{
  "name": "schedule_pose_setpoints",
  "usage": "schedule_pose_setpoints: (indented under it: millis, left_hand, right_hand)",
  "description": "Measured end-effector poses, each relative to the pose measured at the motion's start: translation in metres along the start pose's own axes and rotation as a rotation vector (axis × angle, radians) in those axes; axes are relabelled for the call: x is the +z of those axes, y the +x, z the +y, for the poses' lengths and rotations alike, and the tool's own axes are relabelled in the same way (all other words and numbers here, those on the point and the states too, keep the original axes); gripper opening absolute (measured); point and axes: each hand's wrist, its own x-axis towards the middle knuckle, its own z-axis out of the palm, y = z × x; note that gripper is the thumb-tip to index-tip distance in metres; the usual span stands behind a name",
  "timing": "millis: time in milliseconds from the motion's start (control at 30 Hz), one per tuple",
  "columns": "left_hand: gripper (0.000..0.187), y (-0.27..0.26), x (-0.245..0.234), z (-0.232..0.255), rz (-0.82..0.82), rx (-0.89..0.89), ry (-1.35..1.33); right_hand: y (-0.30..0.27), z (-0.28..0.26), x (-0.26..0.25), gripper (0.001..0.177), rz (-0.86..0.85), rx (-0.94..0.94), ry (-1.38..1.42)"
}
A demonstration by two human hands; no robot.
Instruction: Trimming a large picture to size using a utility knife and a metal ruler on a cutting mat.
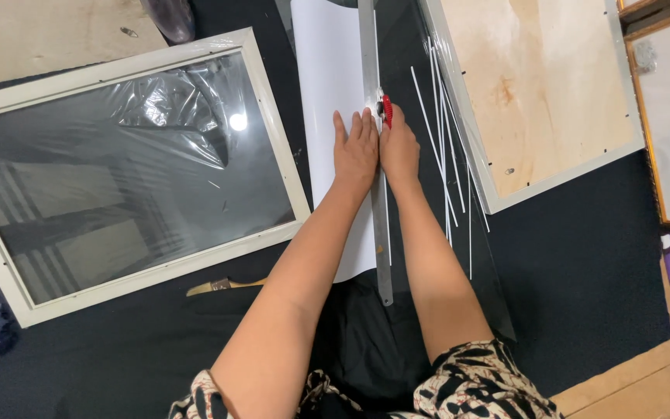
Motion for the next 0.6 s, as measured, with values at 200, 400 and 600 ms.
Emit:
schedule_pose_setpoints:
  millis: [200,400,600]
  left_hand:
    - [0.054,-0.006,-0.005,-0.005,0.009,0.002,-0.005]
    - [0.054,-0.005,-0.006,0.0,0.007,-0.03,0.024]
    - [0.061,-0.015,-0.02,0.001,-0.001,-0.033,0.065]
  right_hand:
    - [-0.03,0.02,0.011,0.042,0.012,0.023,-0.055]
    - [-0.058,0.032,0.014,0.043,-0.003,0.054,-0.076]
    - [-0.088,0.043,0.019,0.044,0.011,0.073,-0.096]
